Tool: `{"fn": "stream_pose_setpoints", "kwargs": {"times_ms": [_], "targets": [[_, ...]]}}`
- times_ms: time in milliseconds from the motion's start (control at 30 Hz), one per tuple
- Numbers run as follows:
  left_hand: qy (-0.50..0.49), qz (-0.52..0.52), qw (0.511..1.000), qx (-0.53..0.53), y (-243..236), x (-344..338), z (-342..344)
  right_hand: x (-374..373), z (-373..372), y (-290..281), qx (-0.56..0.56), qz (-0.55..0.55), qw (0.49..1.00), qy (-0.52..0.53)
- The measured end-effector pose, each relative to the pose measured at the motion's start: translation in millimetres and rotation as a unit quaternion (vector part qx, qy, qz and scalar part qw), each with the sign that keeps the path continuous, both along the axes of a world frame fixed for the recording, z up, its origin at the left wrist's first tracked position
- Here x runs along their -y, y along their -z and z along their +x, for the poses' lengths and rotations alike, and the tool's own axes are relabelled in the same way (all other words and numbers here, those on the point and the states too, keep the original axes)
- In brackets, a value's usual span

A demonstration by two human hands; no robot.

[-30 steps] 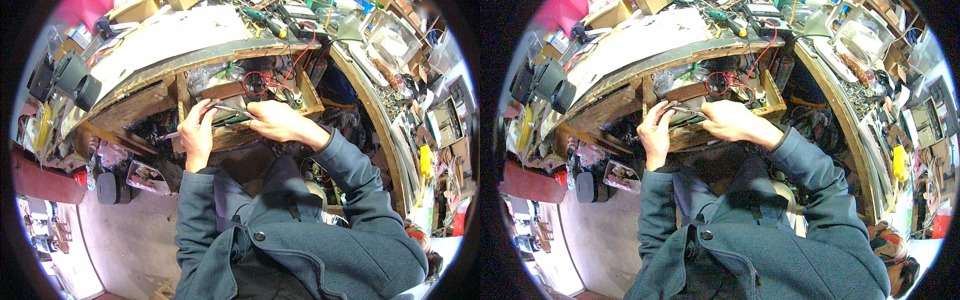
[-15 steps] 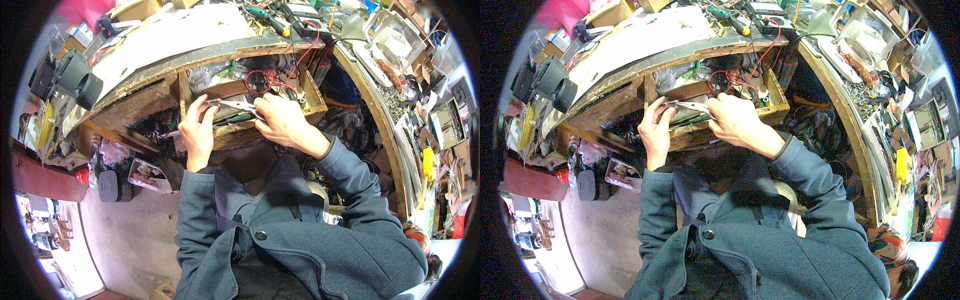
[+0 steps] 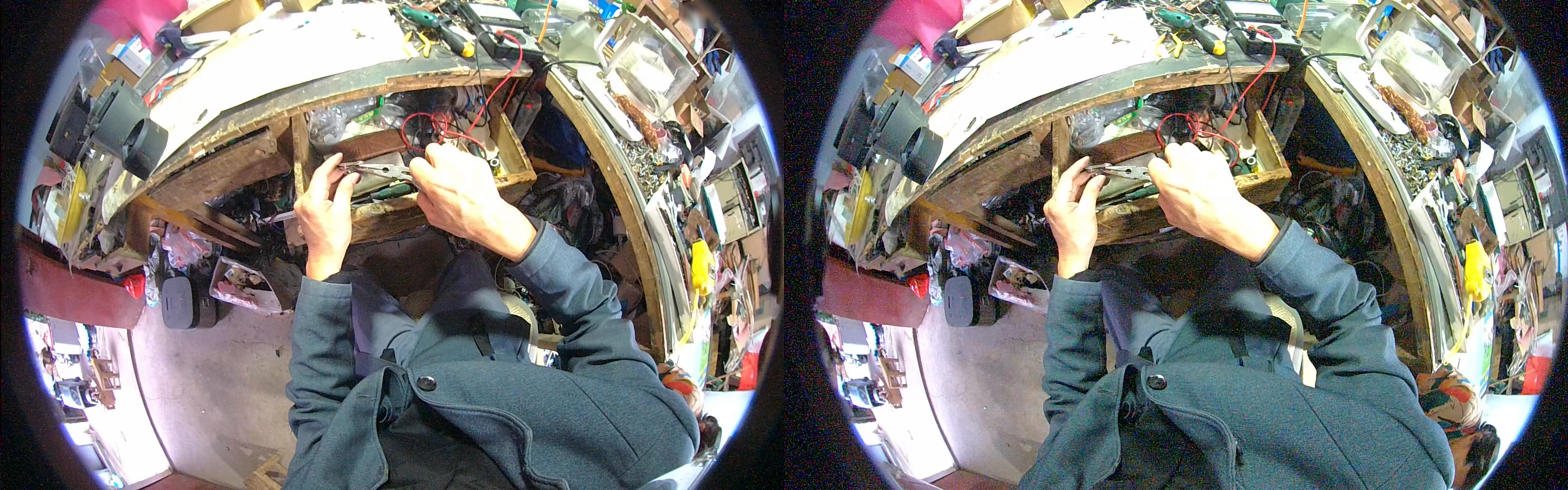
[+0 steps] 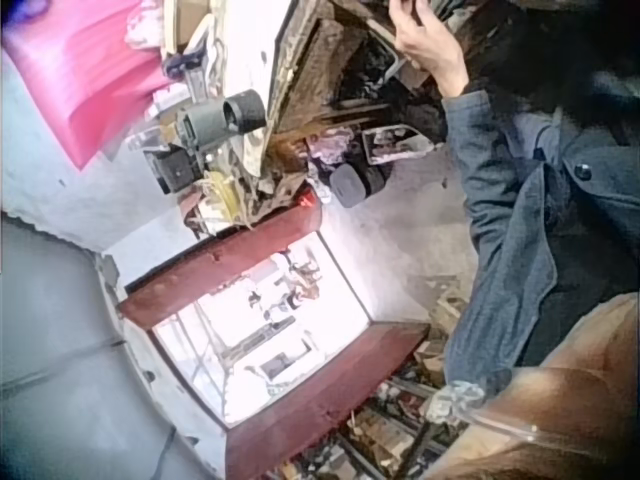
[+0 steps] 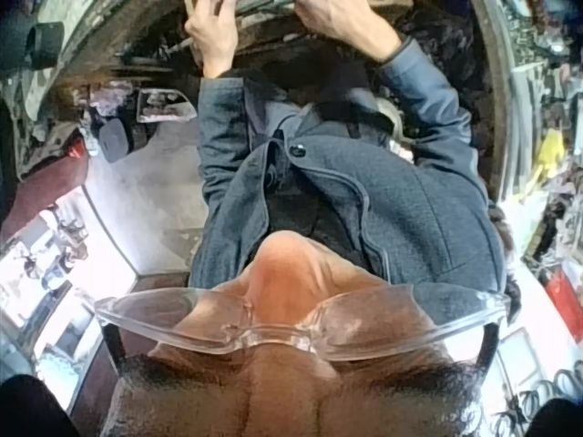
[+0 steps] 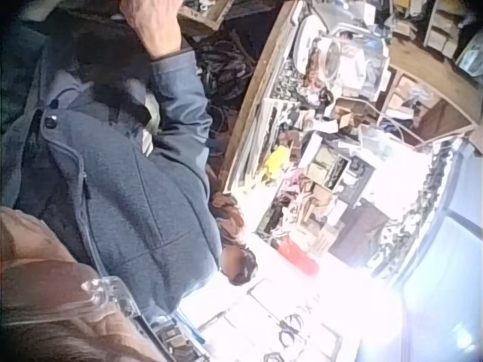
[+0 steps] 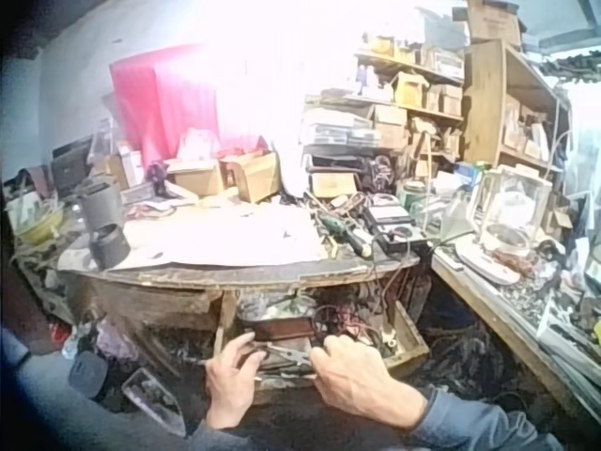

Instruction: The person works at a cluttered workbench, using a soldering iron and pliers to manipulate small electronic components and wires. They repeatedly heat and adjust connections on a small device, occasionally retrieving additional items from a drawer.

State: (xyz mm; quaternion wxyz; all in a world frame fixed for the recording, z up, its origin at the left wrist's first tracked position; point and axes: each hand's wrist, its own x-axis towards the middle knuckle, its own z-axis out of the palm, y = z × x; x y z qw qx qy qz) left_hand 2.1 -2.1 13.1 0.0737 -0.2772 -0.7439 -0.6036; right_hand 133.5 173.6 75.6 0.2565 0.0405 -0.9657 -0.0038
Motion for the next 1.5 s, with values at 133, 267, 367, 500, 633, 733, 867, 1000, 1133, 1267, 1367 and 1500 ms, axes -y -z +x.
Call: {"fn": "stream_pose_setpoints", "kwargs": {"times_ms": [133,267,367,500,633,733,867,1000,1133,1267,1367,1500], "targets": [[0.002,0.006,1.000,-0.013,1.6,0.1,-0.9,0.5,-0.1,2.3,0.005,0.001,1.000,-0.001],[-0.001,0.004,1.000,-0.015,0.4,0.5,-0.2,1.0,-0.1,3.4,0.039,-0.022,0.999,0.013],[-0.001,0.001,1.000,-0.010,-0.2,0.5,0.4,-0.7,-0.2,-2.9,0.021,0.011,1.000,0.003],[-0.004,-0.002,1.000,-0.008,-4.8,1.0,3.1,-0.8,0.4,-5.4,0.013,0.006,1.000,-0.002],[-0.008,-0.007,1.000,-0.016,-2.4,0.9,1.9,0.2,0.9,-6.5,0.019,-0.009,1.000,0.007],[-0.014,-0.016,0.999,-0.031,-2.6,1.7,1.1,0.0,2.9,-11.1,0.015,-0.010,1.000,-0.001],[-0.011,-0.021,0.999,-0.039,-0.2,1.5,-1.3,1.8,4.0,-14.8,0.005,-0.005,1.000,0.002],[-0.001,0.003,0.999,-0.033,2.1,1.3,-1.0,3.7,2.5,-11.0,0.007,-0.012,1.000,0.007],[0.002,0.007,0.999,-0.041,1.9,0.4,-0.2,6.5,0.9,-7.2,-0.009,0.005,1.000,0.003],[-0.003,-0.002,0.999,-0.049,-1.1,0.5,2.7,11.0,-1.3,-4.4,-0.012,0.040,0.999,0.011],[-0.005,-0.007,0.998,-0.059,6.6,0.8,-0.6,15.9,-1.7,-1.9,-0.024,0.055,0.998,0.015],[-0.012,-0.020,0.997,-0.073,4.0,0.0,0.9,21.5,-2.4,0.0,-0.027,0.080,0.996,0.031]]}}
